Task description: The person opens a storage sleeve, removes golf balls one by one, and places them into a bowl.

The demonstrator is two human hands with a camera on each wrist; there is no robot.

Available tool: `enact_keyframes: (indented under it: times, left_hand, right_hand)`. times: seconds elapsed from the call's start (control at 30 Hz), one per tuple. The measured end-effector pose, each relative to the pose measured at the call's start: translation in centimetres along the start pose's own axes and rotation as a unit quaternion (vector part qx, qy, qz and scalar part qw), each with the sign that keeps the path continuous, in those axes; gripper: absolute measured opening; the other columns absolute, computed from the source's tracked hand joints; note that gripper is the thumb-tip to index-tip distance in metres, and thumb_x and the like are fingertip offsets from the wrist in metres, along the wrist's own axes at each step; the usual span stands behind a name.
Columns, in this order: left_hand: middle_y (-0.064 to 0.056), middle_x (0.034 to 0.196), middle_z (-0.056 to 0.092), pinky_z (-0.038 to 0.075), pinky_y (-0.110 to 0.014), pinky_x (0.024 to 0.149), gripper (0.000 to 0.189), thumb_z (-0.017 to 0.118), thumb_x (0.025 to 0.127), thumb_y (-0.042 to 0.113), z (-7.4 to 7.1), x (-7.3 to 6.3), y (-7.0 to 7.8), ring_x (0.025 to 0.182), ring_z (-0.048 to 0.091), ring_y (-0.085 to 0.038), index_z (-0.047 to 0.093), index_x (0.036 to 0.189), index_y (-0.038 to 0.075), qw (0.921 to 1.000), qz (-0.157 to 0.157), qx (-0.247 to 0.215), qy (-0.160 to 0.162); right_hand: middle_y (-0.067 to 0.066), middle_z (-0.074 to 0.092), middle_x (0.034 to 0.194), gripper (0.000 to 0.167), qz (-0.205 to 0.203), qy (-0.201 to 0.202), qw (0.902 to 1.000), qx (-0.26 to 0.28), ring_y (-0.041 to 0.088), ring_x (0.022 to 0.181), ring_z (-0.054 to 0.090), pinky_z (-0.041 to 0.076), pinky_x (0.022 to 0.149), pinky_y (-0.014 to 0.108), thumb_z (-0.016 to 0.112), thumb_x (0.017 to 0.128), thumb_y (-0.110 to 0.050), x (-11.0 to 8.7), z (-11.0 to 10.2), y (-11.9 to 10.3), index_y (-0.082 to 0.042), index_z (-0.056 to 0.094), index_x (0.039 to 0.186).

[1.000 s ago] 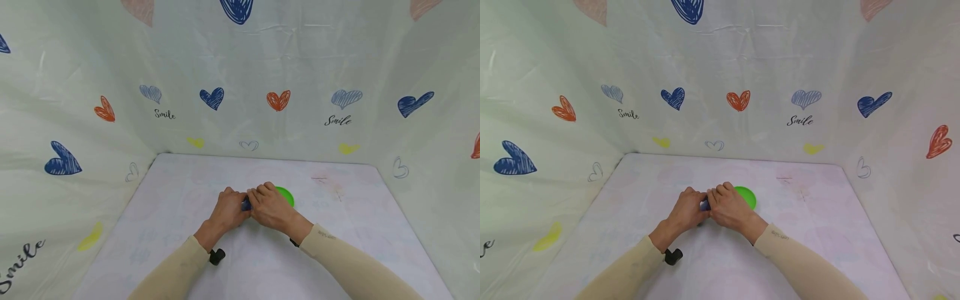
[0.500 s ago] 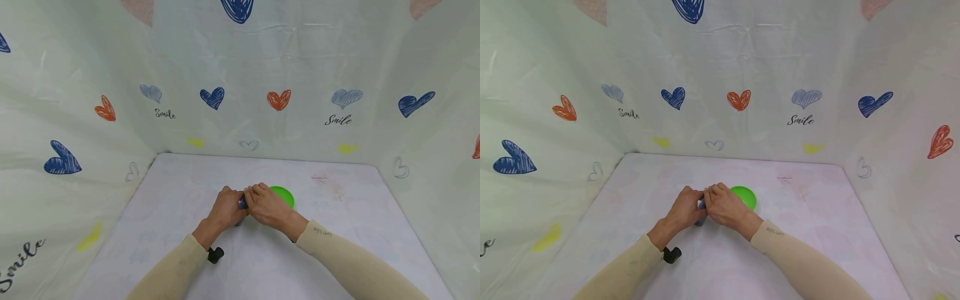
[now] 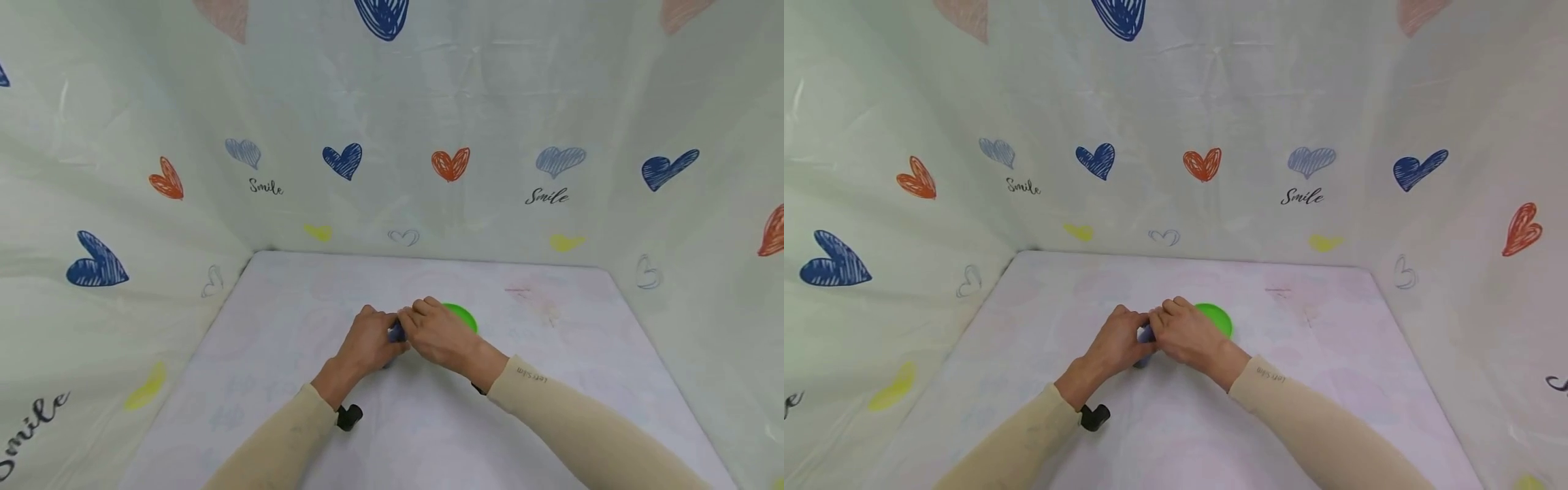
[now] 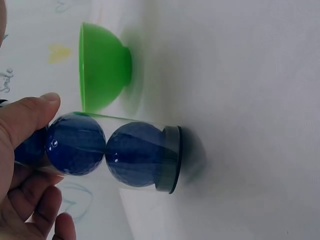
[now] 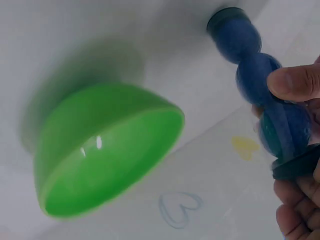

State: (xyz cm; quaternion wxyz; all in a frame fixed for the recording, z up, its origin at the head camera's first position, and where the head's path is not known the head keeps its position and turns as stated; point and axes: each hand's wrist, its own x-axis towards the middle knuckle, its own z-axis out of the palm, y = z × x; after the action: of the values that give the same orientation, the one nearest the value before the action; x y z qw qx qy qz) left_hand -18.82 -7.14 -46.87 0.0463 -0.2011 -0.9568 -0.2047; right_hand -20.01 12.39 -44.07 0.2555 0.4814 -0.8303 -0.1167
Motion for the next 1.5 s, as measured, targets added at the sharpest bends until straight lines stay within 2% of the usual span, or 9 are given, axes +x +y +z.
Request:
enact_keyframes:
  times: [0.1,0.3,0.53,0.87,1.13,1.2,1.3,1.43,1.5]
  left_hand:
    - [-0.004,0.108,0.080,0.048,-0.037,0.086,0.043,0.084,0.089,0.038,0.0,-0.2,-0.1,0.091,0.053,-0.020,0.076,0.123,0.013,0.9995,-0.022,-0.018,-0.012]
    - [-0.003,0.102,0.079,0.047,-0.035,0.081,0.037,0.083,0.090,0.039,0.1,-0.3,-0.2,0.087,0.052,-0.019,0.078,0.115,0.013,0.9999,-0.008,-0.010,0.004]
    - [0.001,0.095,0.076,0.042,-0.033,0.077,0.030,0.084,0.088,0.037,-0.1,-0.5,-0.6,0.085,0.048,-0.018,0.076,0.106,0.014,0.9998,0.009,-0.012,0.011]
    - [0.001,0.098,0.077,0.046,-0.037,0.080,0.034,0.084,0.089,0.037,-0.1,-0.8,-0.9,0.090,0.053,-0.020,0.075,0.112,0.013,0.9996,0.024,-0.011,0.014]
    - [-0.003,0.116,0.076,0.046,-0.049,0.099,0.052,0.084,0.089,0.036,0.3,-0.8,-0.7,0.113,0.058,-0.026,0.068,0.130,0.009,1.0000,0.004,-0.002,0.006]
    - [-0.004,0.116,0.075,0.045,-0.051,0.100,0.053,0.084,0.088,0.038,0.4,-0.9,-0.6,0.116,0.057,-0.028,0.066,0.129,0.009,0.9997,0.006,0.015,0.018]
    - [-0.005,0.114,0.073,0.044,-0.051,0.097,0.050,0.085,0.085,0.041,0.7,-1.0,-0.6,0.114,0.056,-0.029,0.067,0.120,0.010,0.9957,0.028,0.062,0.062]
    - [-0.004,0.108,0.068,0.042,-0.049,0.093,0.049,0.089,0.080,0.044,1.0,-1.1,-0.7,0.108,0.055,-0.029,0.068,0.110,0.012,0.9804,0.067,0.124,0.138]
    - [-0.004,0.105,0.067,0.042,-0.049,0.092,0.050,0.090,0.077,0.045,1.1,-1.0,-0.8,0.105,0.054,-0.028,0.068,0.107,0.012,0.9731,0.081,0.142,0.162]
  right_hand:
    - [0.005,0.077,0.120,0.040,0.031,0.028,0.9986,0.031,0.021,0.104,0.066,0.052,0.089,0.033,0.080,0.094,-0.026,-0.5,0.5,-0.4,-0.004,0.073,0.126]
    - [0.004,0.075,0.121,0.030,0.100,0.083,0.9872,0.092,0.027,0.113,0.063,0.050,0.094,0.046,0.069,0.097,-0.034,-0.7,1.0,-0.5,-0.010,0.075,0.113]
    - [0.004,0.073,0.112,0.045,0.154,0.051,0.9786,0.127,0.026,0.108,0.061,0.046,0.092,0.046,0.066,0.097,-0.049,-0.6,1.3,-0.2,-0.009,0.074,0.116]
    - [0.003,0.072,0.101,0.038,0.161,0.043,0.9741,0.152,0.024,0.100,0.059,0.044,0.091,0.045,0.068,0.095,-0.046,-0.4,1.0,0.0,-0.010,0.075,0.101]
    - [0.003,0.070,0.099,0.038,0.167,0.028,0.9727,0.159,0.023,0.099,0.056,0.043,0.091,0.044,0.067,0.093,-0.046,-0.3,1.0,-0.1,-0.009,0.074,0.099]
    - [0.003,0.069,0.098,0.038,0.168,0.030,0.9722,0.161,0.023,0.098,0.056,0.043,0.090,0.043,0.068,0.093,-0.046,-0.3,1.0,-0.1,-0.009,0.073,0.098]
    - [0.003,0.069,0.098,0.038,0.166,0.032,0.9721,0.163,0.023,0.097,0.055,0.043,0.088,0.043,0.069,0.092,-0.046,-0.3,1.0,-0.1,-0.009,0.073,0.098]
    - [0.003,0.069,0.097,0.038,0.170,0.038,0.9694,0.173,0.023,0.097,0.056,0.042,0.089,0.043,0.072,0.089,-0.046,-0.2,1.1,0.0,-0.008,0.073,0.099]
    - [0.003,0.068,0.097,0.038,0.173,0.041,0.9675,0.180,0.023,0.097,0.056,0.042,0.089,0.043,0.073,0.088,-0.045,-0.1,1.1,0.0,-0.008,0.072,0.099]
